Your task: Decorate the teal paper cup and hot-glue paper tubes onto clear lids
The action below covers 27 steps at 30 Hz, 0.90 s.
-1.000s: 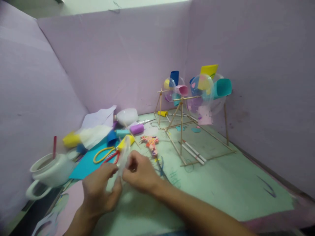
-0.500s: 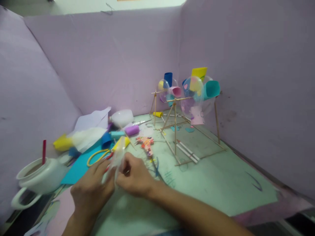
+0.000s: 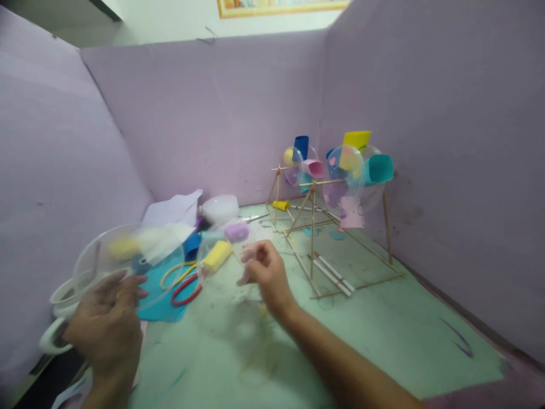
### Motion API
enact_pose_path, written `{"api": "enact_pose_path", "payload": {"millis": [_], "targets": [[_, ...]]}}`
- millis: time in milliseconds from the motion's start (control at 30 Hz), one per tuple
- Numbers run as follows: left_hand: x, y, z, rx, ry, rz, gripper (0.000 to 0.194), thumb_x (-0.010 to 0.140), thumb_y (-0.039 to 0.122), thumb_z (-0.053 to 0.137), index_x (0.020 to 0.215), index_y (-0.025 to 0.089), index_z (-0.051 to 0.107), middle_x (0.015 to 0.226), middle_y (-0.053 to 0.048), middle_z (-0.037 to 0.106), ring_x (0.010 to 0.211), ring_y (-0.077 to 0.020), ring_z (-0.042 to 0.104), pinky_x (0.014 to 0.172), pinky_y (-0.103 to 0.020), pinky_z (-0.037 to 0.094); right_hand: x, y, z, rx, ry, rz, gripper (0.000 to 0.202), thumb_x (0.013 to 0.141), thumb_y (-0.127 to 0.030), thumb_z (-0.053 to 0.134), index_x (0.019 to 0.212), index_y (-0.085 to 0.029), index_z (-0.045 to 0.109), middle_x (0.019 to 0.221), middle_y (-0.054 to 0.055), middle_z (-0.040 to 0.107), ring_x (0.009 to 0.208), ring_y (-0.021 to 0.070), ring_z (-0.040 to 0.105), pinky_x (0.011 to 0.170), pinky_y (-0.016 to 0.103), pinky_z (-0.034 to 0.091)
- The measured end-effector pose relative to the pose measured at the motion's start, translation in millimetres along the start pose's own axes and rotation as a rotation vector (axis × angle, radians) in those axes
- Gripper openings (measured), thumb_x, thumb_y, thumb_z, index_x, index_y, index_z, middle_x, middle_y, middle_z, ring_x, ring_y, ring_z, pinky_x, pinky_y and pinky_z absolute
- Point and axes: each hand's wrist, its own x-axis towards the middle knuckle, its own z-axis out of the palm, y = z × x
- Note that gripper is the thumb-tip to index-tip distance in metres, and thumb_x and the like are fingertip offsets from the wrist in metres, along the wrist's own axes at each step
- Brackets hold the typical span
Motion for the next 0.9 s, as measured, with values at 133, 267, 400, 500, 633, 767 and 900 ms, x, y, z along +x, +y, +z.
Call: {"api": "enact_pose_path", "payload": {"millis": [133, 267, 400, 500, 633, 767, 900], "targets": [[4, 1, 0.0, -0.07, -0.086, -0.11, 0.028, 0.068, 0.033, 0.067, 0.089, 0.015, 0.063, 0.065, 0.001, 0.066, 0.052, -0.0107, 0.056, 0.049, -0.021, 0.043, 2, -12, -17, -0.024, 0.048, 0.05, 0.019, 0.058, -0.018, 0.062, 0.071, -0.02, 0.048, 0.077, -0.003, 0.066, 0.052, 0.0103, 0.055, 0.044, 0.024, 0.051], [3, -7, 2.9, -0.112, -0.174, -0.177, 0.026, 0.066, 0.036, 0.067, 0.082, 0.016, 0.062, 0.062, 0.001, 0.065, 0.051, -0.0102, 0.055, 0.047, -0.021, 0.041, -4, -11, -31, -0.013, 0.026, 0.076, 0.019, 0.058, -0.019, 0.064, 0.072, -0.02, 0.051, 0.076, -0.001, 0.068, 0.052, 0.0104, 0.054, 0.046, 0.025, 0.051], [-1, -13, 8.2, -0.159, -0.252, -0.236, 0.027, 0.064, 0.037, 0.068, 0.079, 0.015, 0.063, 0.061, 0.0, 0.066, 0.05, -0.0118, 0.055, 0.047, -0.023, 0.042, -9, -3, -35, 0.01, 0.047, 0.119, 0.02, 0.058, -0.022, 0.067, 0.073, -0.019, 0.054, 0.076, 0.0, 0.068, 0.052, 0.0105, 0.054, 0.046, 0.024, 0.049], [-5, -12, 10.7, -0.158, -0.294, -0.251, 0.029, 0.063, 0.037, 0.068, 0.081, 0.014, 0.064, 0.061, -0.001, 0.066, 0.05, -0.0134, 0.056, 0.048, -0.025, 0.044, -9, -1, -35, 0.025, 0.034, 0.137, 0.023, 0.056, -0.024, 0.069, 0.073, -0.019, 0.054, 0.074, 0.0, 0.067, 0.051, 0.0109, 0.054, 0.046, 0.025, 0.048], [-7, -10, 11.8, -0.16, -0.299, -0.241, 0.03, 0.06, 0.036, 0.069, 0.078, 0.013, 0.064, 0.059, -0.001, 0.066, 0.047, -0.012, 0.053, 0.045, -0.024, 0.041, -9, -4, -36, 0.032, 0.026, 0.135, 0.024, 0.056, -0.024, 0.069, 0.074, -0.019, 0.054, 0.073, -0.001, 0.066, 0.051, 0.0101, 0.053, 0.046, 0.024, 0.048], [-6, -13, 12.6, -0.218, -0.3, -0.251, 0.028, 0.06, 0.036, 0.07, 0.076, 0.013, 0.064, 0.057, 0.0, 0.065, 0.044, -0.0098, 0.05, 0.043, -0.022, 0.038, -10, -4, -36, 0.033, -0.006, 0.135, 0.024, 0.057, -0.023, 0.068, 0.072, -0.02, 0.049, 0.074, -0.001, 0.067, 0.05, 0.0101, 0.053, 0.046, 0.024, 0.047], [-5, -14, 13.2, -0.221, -0.298, -0.272, 0.029, 0.059, 0.036, 0.071, 0.076, 0.013, 0.064, 0.058, 0.0, 0.065, 0.045, -0.0096, 0.051, 0.044, -0.022, 0.038, -10, -3, -36, 0.025, -0.014, 0.137, 0.025, 0.058, -0.022, 0.067, 0.072, -0.02, 0.048, 0.075, 0.0, 0.068, 0.051, 0.0097, 0.052, 0.046, 0.023, 0.047]]}}
